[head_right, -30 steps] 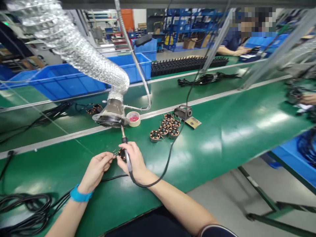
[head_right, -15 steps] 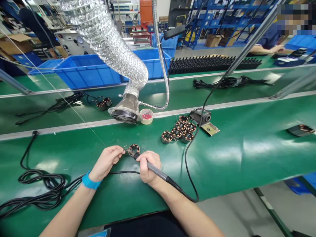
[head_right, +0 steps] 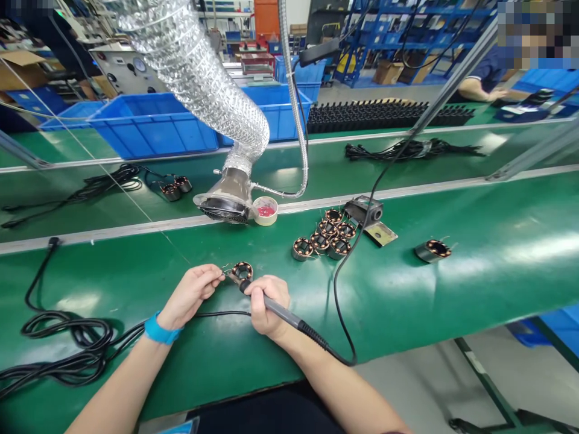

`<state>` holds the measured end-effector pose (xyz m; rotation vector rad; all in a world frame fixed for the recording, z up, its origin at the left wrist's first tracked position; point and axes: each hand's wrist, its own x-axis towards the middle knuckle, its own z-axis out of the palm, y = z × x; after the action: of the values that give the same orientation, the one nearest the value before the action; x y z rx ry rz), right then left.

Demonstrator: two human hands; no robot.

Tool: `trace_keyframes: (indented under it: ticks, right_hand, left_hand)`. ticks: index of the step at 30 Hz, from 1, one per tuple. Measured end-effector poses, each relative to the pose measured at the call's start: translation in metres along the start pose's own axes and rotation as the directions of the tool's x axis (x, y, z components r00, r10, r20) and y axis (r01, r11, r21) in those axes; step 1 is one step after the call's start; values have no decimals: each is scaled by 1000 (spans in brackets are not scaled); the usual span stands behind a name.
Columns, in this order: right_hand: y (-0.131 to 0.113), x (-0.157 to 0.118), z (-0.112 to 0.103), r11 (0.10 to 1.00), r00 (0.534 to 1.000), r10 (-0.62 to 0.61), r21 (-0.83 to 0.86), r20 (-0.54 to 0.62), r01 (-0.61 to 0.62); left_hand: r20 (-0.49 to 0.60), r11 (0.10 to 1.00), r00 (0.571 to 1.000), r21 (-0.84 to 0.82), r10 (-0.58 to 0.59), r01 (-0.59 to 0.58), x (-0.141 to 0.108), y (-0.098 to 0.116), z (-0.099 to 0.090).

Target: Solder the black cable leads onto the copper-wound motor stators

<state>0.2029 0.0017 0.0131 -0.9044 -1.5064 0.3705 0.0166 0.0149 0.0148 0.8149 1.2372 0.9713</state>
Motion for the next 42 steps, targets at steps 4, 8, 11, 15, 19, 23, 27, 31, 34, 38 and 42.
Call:
trace_keyframes:
  ticks: [4, 8, 11, 15, 19, 23, 27, 31, 34, 38, 42]
  right_hand:
    - [1, 0, -1, 1000, 1000, 9, 2, -8, -9]
    - [3, 0, -3, 1000, 1000, 18, 0, -6, -18]
    - [3, 0, -3, 1000, 1000, 18, -5, 3, -18]
    - [-1, 2, -2, 1000, 1000, 20, 5, 17, -20]
    - [-5, 5, -1, 1000, 1000, -1, 7, 4, 1]
    - [-6, 5, -1, 1000, 1000, -6, 9, -7, 6]
    - [-4, 4, 0, 1000, 999, -22, 17, -37, 23]
    - [-3, 4, 0, 998, 998, -42, 36, -50, 44]
    - [-3, 5, 0, 998, 997, -51, 33, -56, 53]
    - [-3, 6, 0, 997, 997, -62, 42, -55, 64]
    - [-2, 5, 1, 997, 997, -61, 44, -49, 63]
  left_hand:
    - [-2, 1000, 1000, 5, 3, -3, 1, -1, 0]
    - [-16, 999, 1000, 23, 23, -22, 1, -1, 2]
    - [-28, 999, 999, 44, 30, -29, 1, -1, 2]
    - [-21, 998, 999, 54, 38, -37, 2, -1, 3]
    - [-5, 998, 1000, 63, 28, -28, 1, -2, 2]
    - [-9, 997, 1000, 67, 24, -23, 0, -3, -1]
    - [1, 999, 1000, 47, 11, -11, 0, -4, -2]
    - [-10, 999, 1000, 47, 2, -1, 1, -3, 0]
    - [-20, 999, 1000, 49, -6, 7, 1, -3, 0]
    - [-4, 999, 1000, 52, -3, 3, 0, -2, 0]
    - [-2, 998, 1000, 56, -5, 5, -1, -2, -1]
